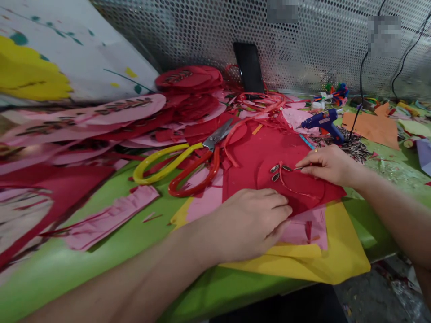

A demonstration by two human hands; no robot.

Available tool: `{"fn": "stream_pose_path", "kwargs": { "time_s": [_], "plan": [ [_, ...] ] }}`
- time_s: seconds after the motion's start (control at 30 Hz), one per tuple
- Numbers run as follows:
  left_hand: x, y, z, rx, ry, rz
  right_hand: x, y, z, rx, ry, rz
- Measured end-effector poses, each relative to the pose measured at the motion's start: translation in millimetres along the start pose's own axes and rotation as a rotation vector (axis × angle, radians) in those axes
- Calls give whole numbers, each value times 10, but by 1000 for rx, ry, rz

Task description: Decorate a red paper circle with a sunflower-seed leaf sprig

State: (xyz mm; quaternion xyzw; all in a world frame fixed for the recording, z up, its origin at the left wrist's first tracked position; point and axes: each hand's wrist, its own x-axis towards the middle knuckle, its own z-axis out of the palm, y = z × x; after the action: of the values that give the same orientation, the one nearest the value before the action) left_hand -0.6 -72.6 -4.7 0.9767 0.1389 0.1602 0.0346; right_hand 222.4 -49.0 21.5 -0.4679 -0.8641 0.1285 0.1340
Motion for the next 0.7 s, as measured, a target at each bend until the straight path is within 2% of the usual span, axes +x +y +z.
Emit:
{"fn": "stream_pose_path", "kwargs": {
  "time_s": [0.17, 0.3, 0.43, 0.53, 0.7],
  "plan": [
    [5, -9, 19, -14, -39, -4, -18, 13, 46, -129, 104, -111],
    [13, -19, 22, -25, -58, 3, -38, 29, 76, -149, 126, -202],
    [7, -7, 13, -13, -64, -5, -31, 28, 97, -115, 134, -224],
    [5, 9, 5, -4, -55, -13, -11, 14, 104, -19, 163, -137],
    [14, 17, -4, 7, -54, -25, 15, 4, 123, 389, 194, 190]
  ]
}}
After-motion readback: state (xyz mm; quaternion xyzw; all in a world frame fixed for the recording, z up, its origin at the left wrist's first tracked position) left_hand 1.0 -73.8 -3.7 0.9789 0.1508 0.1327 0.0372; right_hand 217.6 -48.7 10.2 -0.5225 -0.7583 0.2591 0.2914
